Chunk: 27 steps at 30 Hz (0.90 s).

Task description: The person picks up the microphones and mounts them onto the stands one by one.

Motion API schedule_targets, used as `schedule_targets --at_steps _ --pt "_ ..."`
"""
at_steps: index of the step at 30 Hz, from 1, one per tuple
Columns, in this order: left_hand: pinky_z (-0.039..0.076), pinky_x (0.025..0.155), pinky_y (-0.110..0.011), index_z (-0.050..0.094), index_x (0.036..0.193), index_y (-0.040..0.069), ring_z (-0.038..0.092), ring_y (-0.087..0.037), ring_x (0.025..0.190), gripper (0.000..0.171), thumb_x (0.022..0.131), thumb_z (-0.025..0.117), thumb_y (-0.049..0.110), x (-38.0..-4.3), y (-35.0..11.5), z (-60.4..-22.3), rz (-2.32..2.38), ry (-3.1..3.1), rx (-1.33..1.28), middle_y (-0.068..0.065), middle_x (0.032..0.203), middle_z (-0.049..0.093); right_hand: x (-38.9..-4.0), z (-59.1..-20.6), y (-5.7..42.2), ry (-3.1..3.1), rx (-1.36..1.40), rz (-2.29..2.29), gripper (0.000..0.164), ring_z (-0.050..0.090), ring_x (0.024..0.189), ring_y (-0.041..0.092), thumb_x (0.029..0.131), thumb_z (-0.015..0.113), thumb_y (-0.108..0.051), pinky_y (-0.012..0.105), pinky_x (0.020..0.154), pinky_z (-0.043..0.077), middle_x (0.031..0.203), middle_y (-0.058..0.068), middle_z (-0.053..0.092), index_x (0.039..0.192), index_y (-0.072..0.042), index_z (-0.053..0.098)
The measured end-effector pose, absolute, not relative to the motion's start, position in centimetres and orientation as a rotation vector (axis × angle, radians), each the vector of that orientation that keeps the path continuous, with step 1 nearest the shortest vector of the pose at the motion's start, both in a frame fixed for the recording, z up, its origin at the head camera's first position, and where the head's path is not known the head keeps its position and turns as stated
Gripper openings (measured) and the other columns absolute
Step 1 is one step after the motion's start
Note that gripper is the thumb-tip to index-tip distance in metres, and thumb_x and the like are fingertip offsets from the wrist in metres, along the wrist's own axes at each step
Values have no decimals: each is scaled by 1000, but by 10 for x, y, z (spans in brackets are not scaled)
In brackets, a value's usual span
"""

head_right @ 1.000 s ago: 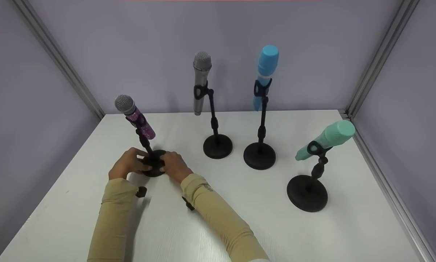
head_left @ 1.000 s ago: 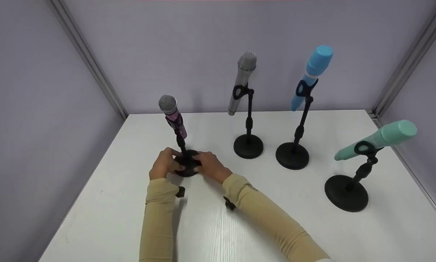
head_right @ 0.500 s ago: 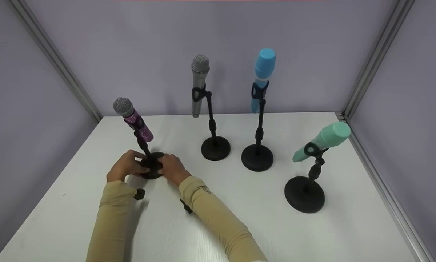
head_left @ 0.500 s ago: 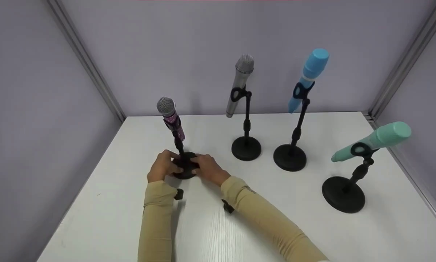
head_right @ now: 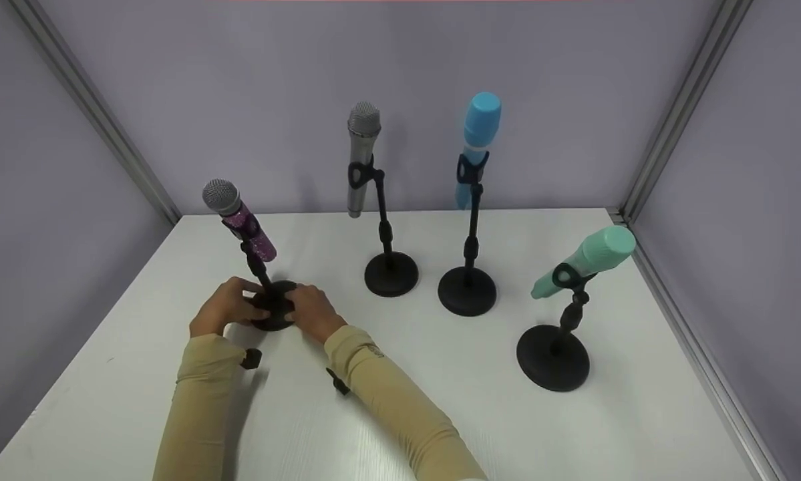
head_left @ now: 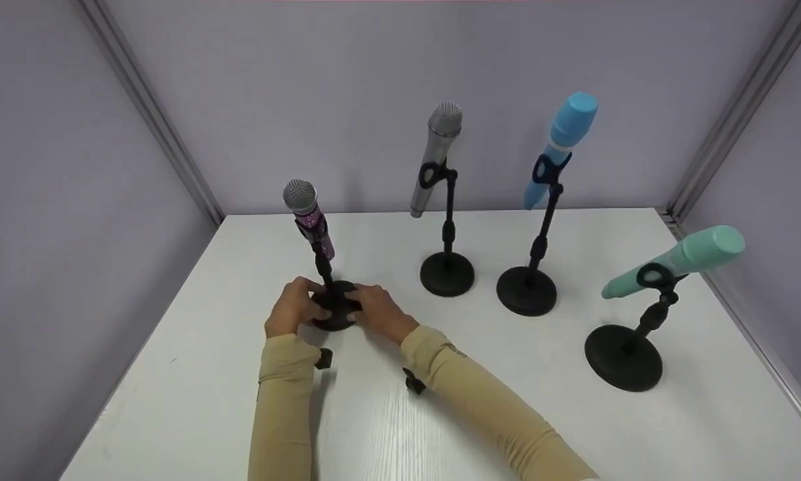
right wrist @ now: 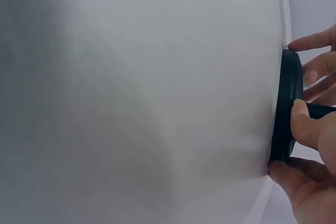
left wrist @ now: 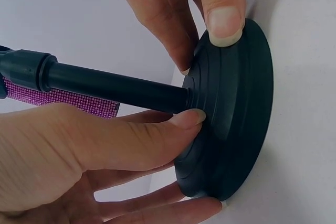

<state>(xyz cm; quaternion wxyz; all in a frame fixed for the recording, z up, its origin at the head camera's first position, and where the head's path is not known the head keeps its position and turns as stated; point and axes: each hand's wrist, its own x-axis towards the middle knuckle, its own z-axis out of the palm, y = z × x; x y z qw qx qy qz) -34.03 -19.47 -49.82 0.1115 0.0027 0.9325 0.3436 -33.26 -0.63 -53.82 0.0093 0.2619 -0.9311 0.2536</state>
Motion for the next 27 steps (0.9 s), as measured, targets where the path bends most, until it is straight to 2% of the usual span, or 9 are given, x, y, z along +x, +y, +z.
schedule_targets --at_steps 11,15,21,23,27 --pt "51 106 -51 67 130 -4 65 -39 122 50 81 81 -2 -337 -194 -495 986 2759 50 -27 131 67 -334 -537 -4 -2919 856 781 44 61 131 36 98 70 -16 42 113 49 142 21 63 138 1 63" --pt "57 97 -49 66 131 -3 68 -38 117 51 83 81 0 -335 -192 -495 981 2745 54 -27 131 68 -329 -535 -2 -2953 856 784 43 59 135 35 102 65 -19 42 115 47 144 20 62 141 0 61" --pt "61 84 -44 70 124 -5 72 -36 104 45 82 82 4 -331 -187 -495 929 2764 95 -27 123 71 -323 -523 4 -2923 857 855 37 64 128 31 103 63 -19 41 111 50 136 16 67 136 -2 65" --pt "60 85 -46 69 123 -7 71 -37 103 45 82 81 6 -329 -185 -493 890 2790 109 -27 121 71 -321 -518 7 -2899 856 859 37 63 130 33 104 62 -20 43 112 50 138 18 67 136 -2 65" --pt "56 96 -53 63 128 -11 68 -42 113 52 84 79 11 -321 -179 -488 778 2824 122 -30 126 68 -316 -507 21 -2852 852 875 38 61 133 36 104 62 -20 47 113 48 140 22 64 136 0 65"
